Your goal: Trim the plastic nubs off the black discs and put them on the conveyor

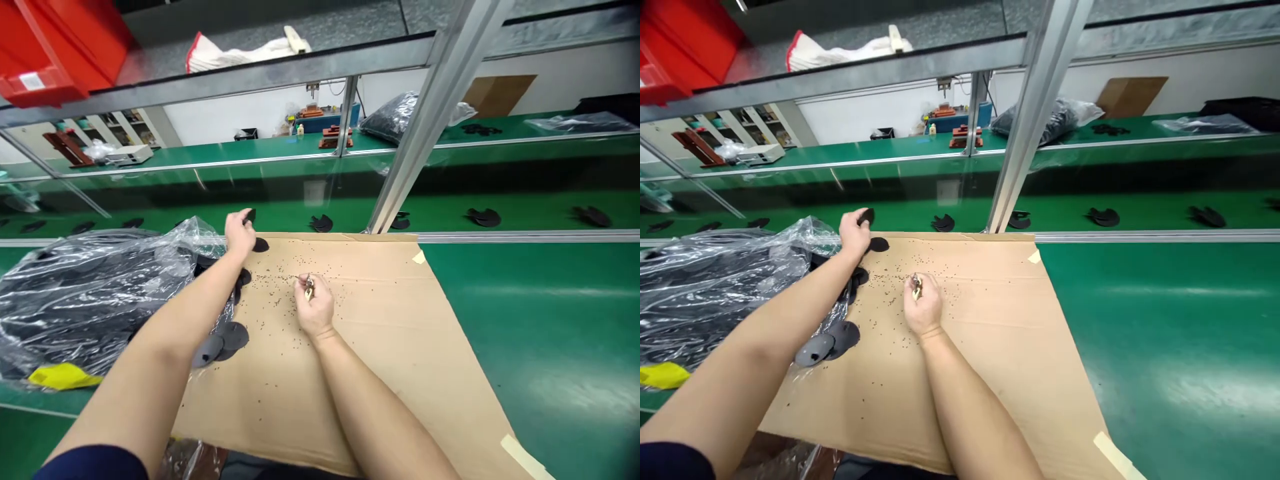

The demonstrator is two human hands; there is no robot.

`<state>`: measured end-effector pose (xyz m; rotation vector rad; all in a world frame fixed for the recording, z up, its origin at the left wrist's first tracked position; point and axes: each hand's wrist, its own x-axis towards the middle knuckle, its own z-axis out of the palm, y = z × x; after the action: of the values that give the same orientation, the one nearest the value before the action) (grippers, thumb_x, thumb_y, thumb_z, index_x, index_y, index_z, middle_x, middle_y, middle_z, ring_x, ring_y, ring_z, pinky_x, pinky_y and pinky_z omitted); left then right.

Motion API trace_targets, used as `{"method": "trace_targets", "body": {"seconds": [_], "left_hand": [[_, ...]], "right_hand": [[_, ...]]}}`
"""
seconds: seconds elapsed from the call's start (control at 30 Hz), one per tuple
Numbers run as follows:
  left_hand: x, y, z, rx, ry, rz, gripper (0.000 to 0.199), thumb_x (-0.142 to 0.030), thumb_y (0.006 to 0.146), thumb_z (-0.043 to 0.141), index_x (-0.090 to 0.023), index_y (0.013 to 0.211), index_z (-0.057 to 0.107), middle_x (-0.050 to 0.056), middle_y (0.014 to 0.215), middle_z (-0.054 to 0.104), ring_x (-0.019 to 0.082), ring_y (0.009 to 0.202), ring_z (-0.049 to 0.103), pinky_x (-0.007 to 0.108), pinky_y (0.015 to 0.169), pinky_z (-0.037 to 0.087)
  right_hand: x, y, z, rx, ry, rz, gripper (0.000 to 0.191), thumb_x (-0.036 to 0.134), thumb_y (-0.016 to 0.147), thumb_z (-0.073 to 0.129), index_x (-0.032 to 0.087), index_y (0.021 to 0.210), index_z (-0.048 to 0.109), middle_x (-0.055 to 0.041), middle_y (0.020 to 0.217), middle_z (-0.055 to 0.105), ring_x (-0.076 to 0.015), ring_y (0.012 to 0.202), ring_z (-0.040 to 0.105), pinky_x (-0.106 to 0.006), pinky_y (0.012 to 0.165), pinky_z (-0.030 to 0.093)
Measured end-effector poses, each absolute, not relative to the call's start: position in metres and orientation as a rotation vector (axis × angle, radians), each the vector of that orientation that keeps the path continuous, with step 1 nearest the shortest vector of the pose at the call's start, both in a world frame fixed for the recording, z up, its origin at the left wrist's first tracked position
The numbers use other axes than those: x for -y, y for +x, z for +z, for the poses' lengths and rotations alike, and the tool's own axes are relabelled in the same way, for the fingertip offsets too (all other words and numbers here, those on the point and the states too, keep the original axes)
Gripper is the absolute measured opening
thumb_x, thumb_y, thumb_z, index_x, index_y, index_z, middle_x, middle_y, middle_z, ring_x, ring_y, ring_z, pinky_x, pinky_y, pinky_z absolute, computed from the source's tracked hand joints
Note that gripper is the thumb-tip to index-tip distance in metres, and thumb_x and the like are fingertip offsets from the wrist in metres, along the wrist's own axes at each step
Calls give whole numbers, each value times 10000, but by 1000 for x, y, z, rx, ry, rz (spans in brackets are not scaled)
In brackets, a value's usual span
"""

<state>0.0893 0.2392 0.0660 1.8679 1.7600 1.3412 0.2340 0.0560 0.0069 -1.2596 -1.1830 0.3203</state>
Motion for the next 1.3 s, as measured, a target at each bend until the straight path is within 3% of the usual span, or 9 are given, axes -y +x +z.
{"method": "trace_targets", "body": {"seconds": [0.13,0.27,0.4,0.53,0.63,0.7,0.9,1.07,1.3], "left_hand": [[-281,107,72,-2018,2160,953,547,-250,748,634,-195,1284,541,146,1300,483,322,1213,455,431,1030,370],[-293,170,57,-1910,2196,582,501,-398,805,582,-168,1250,559,165,1273,523,307,1207,480,400,1033,355],[-303,233,38,-1846,2085,476,671,-562,752,608,-149,1274,522,203,1269,540,363,1230,460,457,1015,348],[-308,265,27,-1709,1968,676,710,-371,558,834,-142,1177,571,188,1090,627,381,1183,492,479,1005,329],[-299,269,30,-1515,1799,952,710,-104,535,815,-168,1194,560,99,905,648,301,1057,575,421,950,376],[-287,265,36,-1415,1673,1091,666,-53,565,769,-187,1184,562,44,820,632,250,976,600,384,914,401],[-229,219,67,-1274,1282,1327,438,-95,635,701,-137,1057,591,54,894,649,172,840,616,322,820,470],[-156,149,76,-1037,930,1312,264,-186,666,713,-144,914,631,32,856,648,133,771,607,270,735,487],[-83,94,41,-921,721,1459,367,-277,666,763,-202,975,581,-18,781,615,92,637,592,193,557,466]], "right_hand": [[-57,232,8,1178,-1284,303,50,223,825,558,186,838,590,-37,787,597,-172,759,566,-316,732,478],[-57,229,9,1111,-1314,340,56,230,817,564,188,846,586,-37,798,591,-171,757,562,-315,729,476],[-59,226,9,975,-1343,360,57,240,822,549,193,850,561,-39,813,590,-178,773,576,-325,742,486],[-60,226,9,901,-1368,377,64,260,825,538,206,858,552,-47,821,601,-189,787,589,-336,754,496],[-60,226,8,899,-1354,390,66,271,824,540,212,852,545,-49,819,604,-196,793,589,-344,760,495],[-60,226,7,902,-1352,402,86,278,818,548,209,868,536,-49,826,597,-196,800,582,-348,767,491],[-61,225,0,872,-1335,443,358,302,742,621,187,1050,478,-86,985,556,-208,895,556,-360,803,479],[-60,232,-3,925,-1292,457,353,337,803,573,169,1103,491,-61,928,551,-183,835,561,-345,804,479],[-48,231,8,1176,-1224,427,486,361,886,515,149,1318,445,-85,990,598,-182,903,586,-358,875,476]]}}
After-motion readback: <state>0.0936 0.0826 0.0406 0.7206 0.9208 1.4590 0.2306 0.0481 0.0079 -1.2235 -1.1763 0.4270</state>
